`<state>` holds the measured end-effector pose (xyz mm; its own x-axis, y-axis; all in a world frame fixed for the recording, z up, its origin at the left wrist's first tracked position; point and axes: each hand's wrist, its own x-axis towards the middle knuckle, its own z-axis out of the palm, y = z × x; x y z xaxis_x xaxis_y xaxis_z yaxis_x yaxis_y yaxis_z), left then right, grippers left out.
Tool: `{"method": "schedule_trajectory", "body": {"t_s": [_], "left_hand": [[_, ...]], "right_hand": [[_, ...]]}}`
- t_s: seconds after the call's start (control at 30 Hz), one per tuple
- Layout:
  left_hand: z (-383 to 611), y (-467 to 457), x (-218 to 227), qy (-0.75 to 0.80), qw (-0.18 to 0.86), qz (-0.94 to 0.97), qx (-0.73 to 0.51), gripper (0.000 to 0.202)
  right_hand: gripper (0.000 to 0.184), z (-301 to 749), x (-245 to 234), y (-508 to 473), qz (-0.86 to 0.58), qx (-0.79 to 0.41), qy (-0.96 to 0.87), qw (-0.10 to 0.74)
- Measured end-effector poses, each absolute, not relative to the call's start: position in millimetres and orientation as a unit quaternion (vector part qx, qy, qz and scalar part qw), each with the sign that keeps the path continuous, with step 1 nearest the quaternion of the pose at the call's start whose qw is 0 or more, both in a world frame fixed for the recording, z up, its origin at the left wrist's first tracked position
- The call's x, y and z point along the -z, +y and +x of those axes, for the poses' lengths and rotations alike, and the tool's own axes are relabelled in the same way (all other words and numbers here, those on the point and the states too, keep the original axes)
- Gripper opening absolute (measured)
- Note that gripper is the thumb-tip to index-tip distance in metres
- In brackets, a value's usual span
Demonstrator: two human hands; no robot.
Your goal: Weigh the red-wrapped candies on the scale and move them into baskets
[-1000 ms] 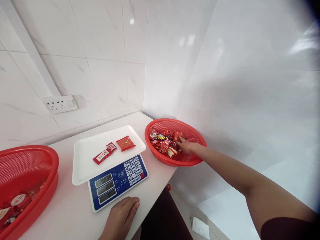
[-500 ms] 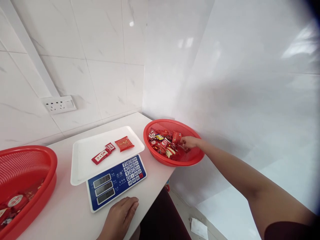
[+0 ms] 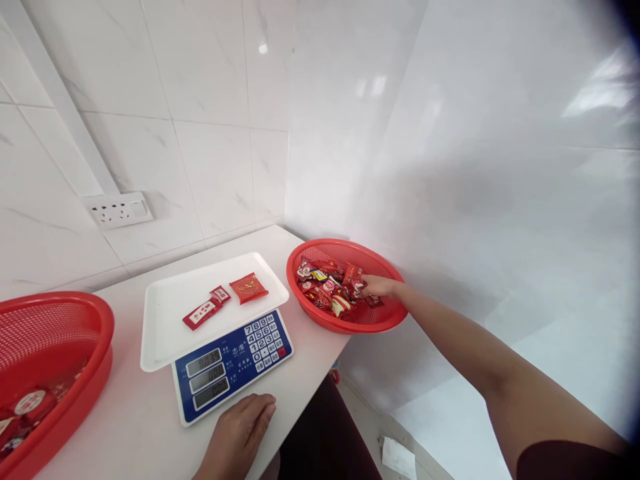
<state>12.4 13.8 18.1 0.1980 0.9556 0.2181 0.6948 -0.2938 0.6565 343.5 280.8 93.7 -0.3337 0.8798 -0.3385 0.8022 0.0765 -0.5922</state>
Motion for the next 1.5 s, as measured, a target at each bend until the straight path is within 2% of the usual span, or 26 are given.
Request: {"method": "schedule_trajectory", "body": {"t_s": [0.17,0.33,0.57,0.7,0.8,1.0,1.13,1.2,1.3,1.37,1.43,1.5], "left_hand": [[14,13,-17,0.554,0.214,0.744,-0.307,0.026],[17,10,-23,0.556,0.207,0.748,-0.296,0.028],[15,8,-27,0.569,0.214,0.734,-0.304,0.029],[12,8,-26,0.569,0.218,0.729,-0.312,0.030],[13,7,-26,0.566,0.213,0.739,-0.297,0.030],[16,6,-27,0.560,0.210,0.751,-0.280,0.030],[14,7,-26,0.562,0.205,0.752,-0.278,0.030],[13,7,-26,0.564,0.201,0.752,-0.276,0.029],[12,6,-26,0.564,0.197,0.754,-0.273,0.029],[13,5,-25,0.562,0.195,0.758,-0.268,0.028],[14,4,-25,0.559,0.195,0.762,-0.263,0.028],[16,4,-26,0.556,0.195,0.765,-0.258,0.029]], "right_hand": [[0.033,333,-123,272,-0.546,-0.405,-0.727,0.093],[0.041,272,-149,257,-0.459,-0.447,-0.752,0.154],[0.039,146,-163,219,-0.329,-0.486,-0.807,0.061],[0.054,113,-163,220,-0.330,-0.468,-0.818,0.060],[0.049,104,-162,226,-0.336,-0.470,-0.812,0.077],[0.034,81,-158,220,-0.350,-0.452,-0.808,0.144],[0.043,66,-162,215,-0.341,-0.432,-0.813,0.189],[0.046,68,-168,212,-0.332,-0.397,-0.822,0.237],[0.037,90,-171,195,-0.290,-0.352,-0.822,0.341],[0.030,116,-163,174,-0.265,-0.333,-0.807,0.410],[0.024,146,-141,149,-0.304,-0.283,-0.778,0.472],[0.026,173,-107,125,-0.349,-0.234,-0.773,0.476]]}}
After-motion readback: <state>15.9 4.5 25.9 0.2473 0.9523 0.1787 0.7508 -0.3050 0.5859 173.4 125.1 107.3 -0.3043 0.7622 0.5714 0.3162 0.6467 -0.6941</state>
